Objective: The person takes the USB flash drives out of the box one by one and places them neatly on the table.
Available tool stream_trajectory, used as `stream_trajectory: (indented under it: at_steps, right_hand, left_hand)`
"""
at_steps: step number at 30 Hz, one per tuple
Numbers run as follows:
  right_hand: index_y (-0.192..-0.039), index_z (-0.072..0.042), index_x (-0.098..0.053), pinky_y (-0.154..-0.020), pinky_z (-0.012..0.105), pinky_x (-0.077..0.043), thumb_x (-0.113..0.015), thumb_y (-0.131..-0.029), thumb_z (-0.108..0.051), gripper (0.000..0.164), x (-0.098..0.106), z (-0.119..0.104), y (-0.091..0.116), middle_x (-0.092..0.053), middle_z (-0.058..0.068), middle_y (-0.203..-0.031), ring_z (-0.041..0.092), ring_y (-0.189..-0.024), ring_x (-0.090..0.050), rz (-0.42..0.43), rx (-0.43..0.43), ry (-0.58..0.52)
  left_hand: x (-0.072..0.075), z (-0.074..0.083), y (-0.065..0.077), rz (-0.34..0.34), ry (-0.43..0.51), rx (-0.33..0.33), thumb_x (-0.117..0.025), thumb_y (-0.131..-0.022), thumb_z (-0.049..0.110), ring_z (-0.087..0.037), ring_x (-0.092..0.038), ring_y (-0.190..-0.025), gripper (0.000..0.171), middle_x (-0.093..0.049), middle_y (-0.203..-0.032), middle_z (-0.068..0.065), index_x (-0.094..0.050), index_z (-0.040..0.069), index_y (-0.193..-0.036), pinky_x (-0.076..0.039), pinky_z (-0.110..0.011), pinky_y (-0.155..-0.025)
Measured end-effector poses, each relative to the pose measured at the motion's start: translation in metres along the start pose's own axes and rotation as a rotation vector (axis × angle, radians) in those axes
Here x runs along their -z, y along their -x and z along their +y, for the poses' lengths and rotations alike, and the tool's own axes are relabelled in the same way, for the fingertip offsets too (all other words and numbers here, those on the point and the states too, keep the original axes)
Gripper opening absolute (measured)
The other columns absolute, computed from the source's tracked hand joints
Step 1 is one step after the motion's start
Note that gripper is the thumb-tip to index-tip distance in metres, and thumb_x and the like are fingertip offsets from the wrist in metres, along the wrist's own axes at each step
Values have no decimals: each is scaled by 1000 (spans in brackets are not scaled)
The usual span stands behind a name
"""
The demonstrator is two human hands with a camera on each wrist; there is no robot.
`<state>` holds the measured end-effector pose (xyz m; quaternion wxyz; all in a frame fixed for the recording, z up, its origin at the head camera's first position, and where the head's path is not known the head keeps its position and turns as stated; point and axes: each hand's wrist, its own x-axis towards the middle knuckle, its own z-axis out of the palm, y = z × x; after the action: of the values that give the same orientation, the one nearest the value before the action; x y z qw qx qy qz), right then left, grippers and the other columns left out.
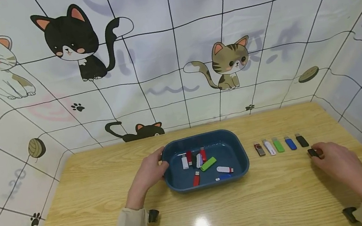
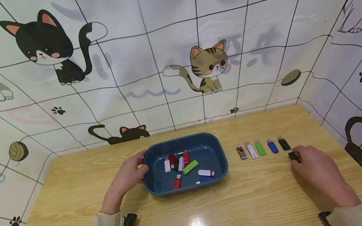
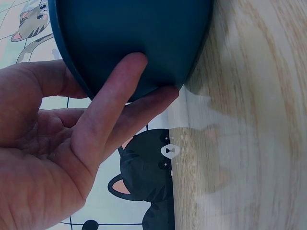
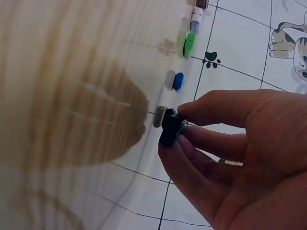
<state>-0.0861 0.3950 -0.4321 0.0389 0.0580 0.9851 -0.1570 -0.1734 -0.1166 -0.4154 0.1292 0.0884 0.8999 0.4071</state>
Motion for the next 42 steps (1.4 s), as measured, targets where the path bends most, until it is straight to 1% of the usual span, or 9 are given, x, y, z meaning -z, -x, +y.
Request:
stream_trajectory:
  at_steps: [7,15,19,26,33,37,42]
  right_hand:
    - [-120,20,-58,-73,60,-51,-68,-90,-9,44,0,5,-3,-67,34,-104,52,-95,-63,-43,-11,10]
    - [-119,20,-58,-73,61,-50,-68,-91,-9,42,1,8,-6,-66,35,-104,51,-93,-63,-64,-7,30]
    - [-120,22,-57,-74,61,-51,-69,-91,-10,44,0,8,-6,-65,35,-103,51,-93,-63,-72,-2,38]
    - [-121,24,-53,-76,61,-51,-69,-93,-11,47,0,7,-7,-62,38,-105,52,-95,-61,-95,-5,34]
    - [-122,24,-53,-76,62,-50,-69,-93,-11,48,-1,9,-7,-64,36,-105,53,-95,-61,-69,13,26]
    - [-124,24,-53,-78,63,-50,-69,-94,-14,51,-1,9,-7,-64,37,-107,54,-99,-61,-82,4,26]
    - [-130,23,-49,-81,66,-49,-65,-97,-26,62,5,8,-6,-62,39,-114,58,-104,-58,-117,-34,36]
  left_hand:
    - [-1,0,0,4,-10,-8,-54,-94,3,-24,-75,-76,63,-57,-140,-32,-39,-5,-156,-61,-32,-60]
    - [-1,0,0,0,-9,-7,-54,-95,3,-24,-75,-76,64,-56,-141,-33,-38,-6,-156,-62,-33,-61]
    - [0,0,0,2,-13,-11,-54,-95,3,-23,-75,-74,64,-57,-141,-32,-39,-6,-156,-62,-33,-62]
    - [1,1,1,4,-22,-16,-54,-94,3,-20,-73,-69,64,-58,-140,-33,-39,-6,-155,-61,-32,-60]
    - [1,1,1,6,-23,-13,-55,-95,3,-23,-74,-77,63,-57,-140,-32,-39,-6,-155,-61,-32,-61]
    - [1,1,1,9,-28,-12,-54,-95,3,-22,-74,-77,63,-58,-140,-32,-39,-6,-155,-61,-32,-61]
    - [1,1,2,11,-37,-18,-54,-94,2,-22,-74,-74,62,-58,-139,-33,-40,-7,-154,-61,-32,-61]
